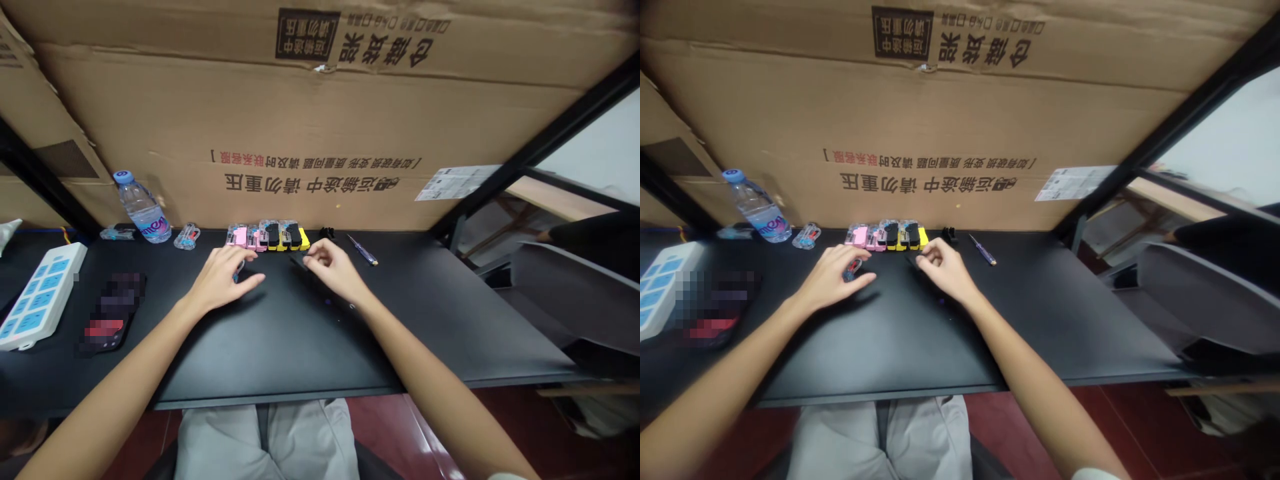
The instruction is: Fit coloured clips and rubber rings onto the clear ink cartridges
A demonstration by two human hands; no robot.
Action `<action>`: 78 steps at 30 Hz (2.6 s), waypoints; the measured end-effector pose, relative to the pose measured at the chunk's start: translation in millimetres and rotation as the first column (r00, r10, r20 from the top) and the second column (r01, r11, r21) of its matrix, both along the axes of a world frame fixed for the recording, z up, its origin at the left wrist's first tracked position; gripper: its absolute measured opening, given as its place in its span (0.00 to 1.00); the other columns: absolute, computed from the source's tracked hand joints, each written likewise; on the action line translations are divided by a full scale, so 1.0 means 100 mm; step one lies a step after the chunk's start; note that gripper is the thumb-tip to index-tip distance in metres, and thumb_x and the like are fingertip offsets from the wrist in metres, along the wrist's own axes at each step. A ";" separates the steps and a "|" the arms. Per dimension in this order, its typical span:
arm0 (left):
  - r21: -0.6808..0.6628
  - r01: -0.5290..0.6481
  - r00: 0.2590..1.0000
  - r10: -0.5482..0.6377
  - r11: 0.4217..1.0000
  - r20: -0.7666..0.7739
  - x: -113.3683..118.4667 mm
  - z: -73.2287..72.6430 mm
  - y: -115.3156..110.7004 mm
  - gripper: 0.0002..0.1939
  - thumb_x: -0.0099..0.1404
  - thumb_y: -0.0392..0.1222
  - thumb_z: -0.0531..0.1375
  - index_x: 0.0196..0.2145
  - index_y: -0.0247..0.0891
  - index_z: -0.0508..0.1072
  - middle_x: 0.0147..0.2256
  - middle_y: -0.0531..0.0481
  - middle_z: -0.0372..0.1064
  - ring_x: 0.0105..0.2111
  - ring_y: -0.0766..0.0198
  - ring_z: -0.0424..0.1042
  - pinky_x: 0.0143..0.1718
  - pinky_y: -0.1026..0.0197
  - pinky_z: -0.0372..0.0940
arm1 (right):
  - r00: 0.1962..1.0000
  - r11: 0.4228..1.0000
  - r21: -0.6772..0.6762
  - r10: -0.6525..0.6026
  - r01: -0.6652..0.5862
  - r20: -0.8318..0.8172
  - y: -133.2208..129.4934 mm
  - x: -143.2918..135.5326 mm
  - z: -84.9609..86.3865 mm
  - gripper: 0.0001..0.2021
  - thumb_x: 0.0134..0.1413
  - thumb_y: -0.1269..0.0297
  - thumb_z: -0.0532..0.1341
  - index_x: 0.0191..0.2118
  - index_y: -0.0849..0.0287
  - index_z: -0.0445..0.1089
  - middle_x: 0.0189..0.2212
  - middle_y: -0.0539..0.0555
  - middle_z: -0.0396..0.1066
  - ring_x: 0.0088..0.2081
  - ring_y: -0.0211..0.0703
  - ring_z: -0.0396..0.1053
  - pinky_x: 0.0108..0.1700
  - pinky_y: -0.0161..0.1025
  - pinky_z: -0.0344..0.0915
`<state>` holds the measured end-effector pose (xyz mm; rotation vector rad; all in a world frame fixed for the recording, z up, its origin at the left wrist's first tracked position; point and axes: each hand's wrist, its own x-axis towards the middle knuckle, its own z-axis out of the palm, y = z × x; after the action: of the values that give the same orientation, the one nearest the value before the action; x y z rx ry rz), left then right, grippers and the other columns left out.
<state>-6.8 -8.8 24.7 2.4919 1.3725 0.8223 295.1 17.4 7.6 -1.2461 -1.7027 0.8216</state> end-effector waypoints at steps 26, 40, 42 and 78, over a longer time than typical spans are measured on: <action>-0.146 0.200 0.966 -0.219 0.969 -0.134 0.18 -0.16 -0.14 0.40 0.66 0.63 0.69 0.66 0.38 0.67 0.65 0.37 0.70 0.63 0.40 0.71 0.68 0.38 0.63 | 0.753 0.989 -0.130 0.034 0.070 0.657 -0.04 0.28 0.27 0.17 0.62 0.49 0.68 0.29 0.55 0.74 0.29 0.53 0.79 0.31 0.44 0.73 0.32 0.39 0.57; -0.147 0.216 0.961 -0.237 0.965 -0.143 0.12 -0.12 -0.08 0.34 0.65 0.57 0.71 0.63 0.39 0.71 0.57 0.40 0.76 0.56 0.44 0.75 0.62 0.43 0.66 | 0.683 0.982 -0.189 0.136 0.002 0.717 -0.12 0.16 0.27 0.10 0.60 0.57 0.69 0.34 0.54 0.70 0.28 0.50 0.77 0.30 0.43 0.73 0.33 0.37 0.56; -0.152 0.215 0.961 -0.236 0.965 -0.141 0.12 -0.12 -0.08 0.34 0.66 0.58 0.70 0.63 0.40 0.71 0.57 0.40 0.76 0.56 0.44 0.75 0.62 0.43 0.66 | 0.715 0.986 -0.163 0.132 -0.025 0.686 -0.09 0.19 0.23 0.07 0.61 0.59 0.69 0.39 0.54 0.72 0.29 0.50 0.79 0.32 0.43 0.74 0.33 0.37 0.57; -0.087 0.246 0.964 -0.253 0.965 -0.084 0.18 -0.11 -0.10 0.31 0.63 0.56 0.71 0.59 0.40 0.74 0.54 0.42 0.78 0.55 0.46 0.76 0.66 0.43 0.60 | 0.936 0.929 -0.151 0.314 -0.337 -0.160 -0.22 -0.43 -0.20 0.15 0.59 0.50 0.72 0.45 0.56 0.82 0.37 0.54 0.77 0.33 0.42 0.75 0.39 0.42 0.74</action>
<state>10.9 -18.8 13.3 2.6022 1.0611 0.5953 252.2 -4.4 -12.4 -1.0061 -1.7828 1.2511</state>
